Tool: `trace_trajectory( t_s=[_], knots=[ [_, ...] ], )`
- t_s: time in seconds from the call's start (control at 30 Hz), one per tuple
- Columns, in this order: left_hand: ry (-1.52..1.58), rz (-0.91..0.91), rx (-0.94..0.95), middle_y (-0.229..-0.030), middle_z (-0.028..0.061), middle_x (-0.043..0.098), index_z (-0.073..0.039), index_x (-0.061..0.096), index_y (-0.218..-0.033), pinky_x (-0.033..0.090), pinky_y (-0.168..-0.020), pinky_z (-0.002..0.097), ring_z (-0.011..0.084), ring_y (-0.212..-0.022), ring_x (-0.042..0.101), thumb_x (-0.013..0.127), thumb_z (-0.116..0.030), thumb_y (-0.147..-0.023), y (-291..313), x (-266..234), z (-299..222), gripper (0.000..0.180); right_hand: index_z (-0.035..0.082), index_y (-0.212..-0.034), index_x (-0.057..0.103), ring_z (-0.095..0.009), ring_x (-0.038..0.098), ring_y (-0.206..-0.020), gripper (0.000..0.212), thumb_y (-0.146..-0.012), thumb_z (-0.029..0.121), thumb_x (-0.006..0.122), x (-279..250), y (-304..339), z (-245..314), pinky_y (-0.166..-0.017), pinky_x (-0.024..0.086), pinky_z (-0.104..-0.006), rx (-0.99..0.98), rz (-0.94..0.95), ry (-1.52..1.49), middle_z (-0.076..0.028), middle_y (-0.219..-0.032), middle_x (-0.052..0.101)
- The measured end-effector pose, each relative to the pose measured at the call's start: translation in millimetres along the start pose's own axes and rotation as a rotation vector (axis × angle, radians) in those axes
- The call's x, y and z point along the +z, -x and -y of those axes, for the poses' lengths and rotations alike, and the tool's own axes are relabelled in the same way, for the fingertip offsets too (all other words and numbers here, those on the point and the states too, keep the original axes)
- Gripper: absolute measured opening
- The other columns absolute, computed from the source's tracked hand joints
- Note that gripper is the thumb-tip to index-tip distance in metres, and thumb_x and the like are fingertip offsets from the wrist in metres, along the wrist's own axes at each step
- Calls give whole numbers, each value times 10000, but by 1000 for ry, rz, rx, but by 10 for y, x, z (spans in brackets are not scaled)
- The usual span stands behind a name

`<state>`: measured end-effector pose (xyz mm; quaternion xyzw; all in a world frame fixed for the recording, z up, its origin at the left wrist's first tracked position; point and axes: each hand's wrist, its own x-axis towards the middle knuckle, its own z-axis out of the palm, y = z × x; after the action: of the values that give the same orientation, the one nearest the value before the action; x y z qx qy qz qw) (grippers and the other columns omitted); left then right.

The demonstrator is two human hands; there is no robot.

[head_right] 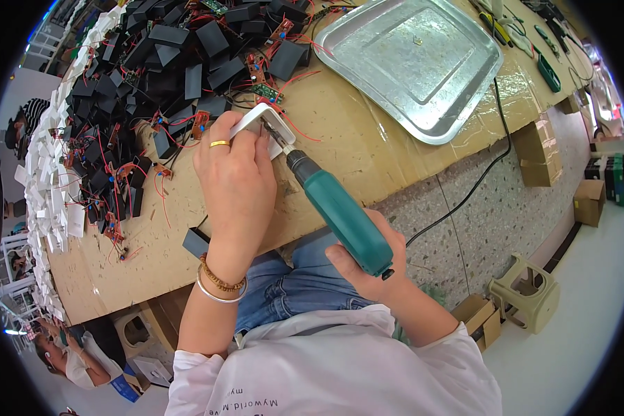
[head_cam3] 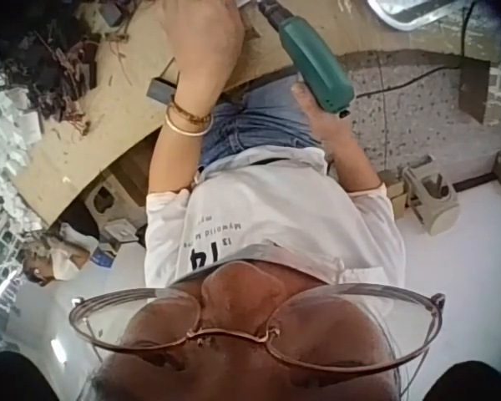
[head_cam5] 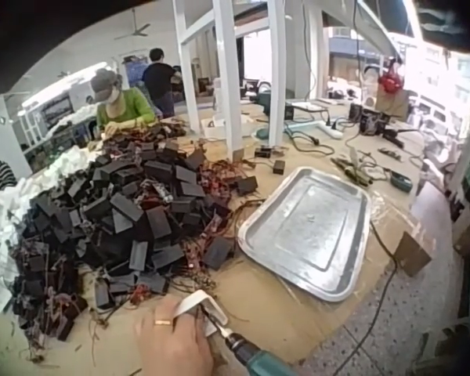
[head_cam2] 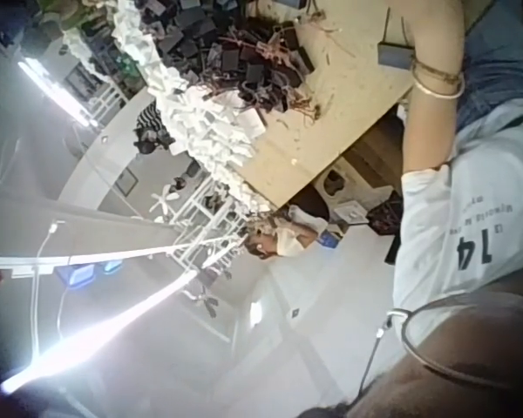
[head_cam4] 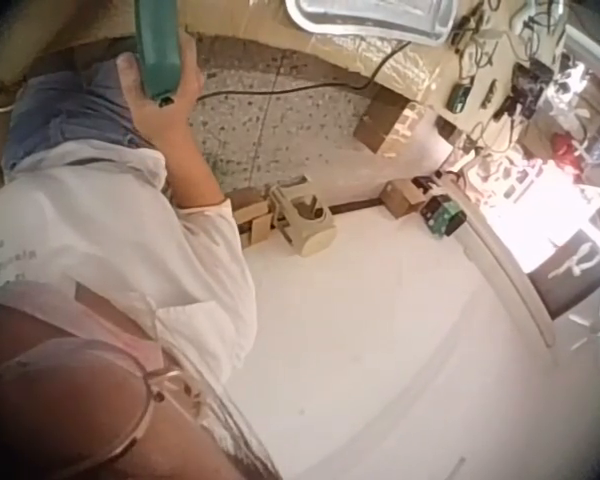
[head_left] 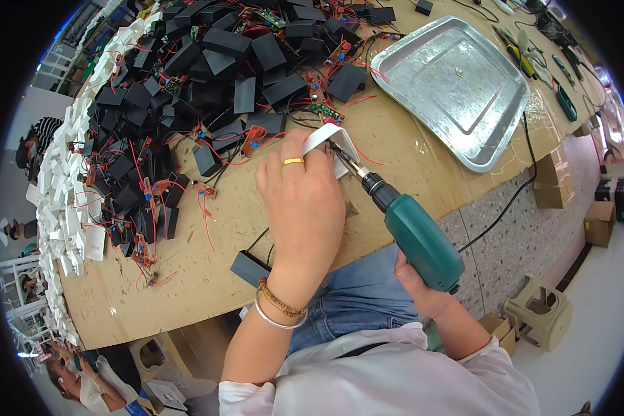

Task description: Assembling electronic components by inserting wires into plastic housings and using a handheld soldering tool to secure them.

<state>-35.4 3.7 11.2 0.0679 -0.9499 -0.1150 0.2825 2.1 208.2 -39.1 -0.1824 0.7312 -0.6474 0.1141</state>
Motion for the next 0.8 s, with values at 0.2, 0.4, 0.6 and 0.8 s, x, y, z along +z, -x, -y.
trace_trajectory(
  t_s=[0.2,0.4,0.6,0.8],
  knots=[
    [0,-6,0,-1051,101,558,9,626,-903,396,-820,408,293,-928,529,623,-59,-817,2,6,1,109,-43,-1068,546,-100,604,-617,426,-784,206,746,-4,-6,23,-589,481,-227,27,-1,-38,-33,-723,616],
    [2,0,24,-1071,128,532,33,585,-915,382,-823,414,293,-920,522,569,-60,-821,7,16,16,133,-36,-1059,549,-95,609,-609,416,-782,206,744,-27,-18,36,-587,480,-227,-10,15,49,-31,-711,620],
    [9,-4,25,-1060,128,528,33,585,-914,382,-830,414,292,-918,520,563,-45,-809,4,16,15,133,-36,-1052,557,-97,609,-605,415,-777,210,747,-58,-40,37,-582,478,-227,24,9,29,-28,-708,623],
    [1,6,32,-1056,124,524,34,584,-916,377,-842,415,290,-926,516,559,-45,-810,12,5,14,134,-34,-1062,563,-109,607,-597,422,-778,222,742,-80,-33,2,-577,477,-235,26,-3,44,-35,-711,617]
  ],
)
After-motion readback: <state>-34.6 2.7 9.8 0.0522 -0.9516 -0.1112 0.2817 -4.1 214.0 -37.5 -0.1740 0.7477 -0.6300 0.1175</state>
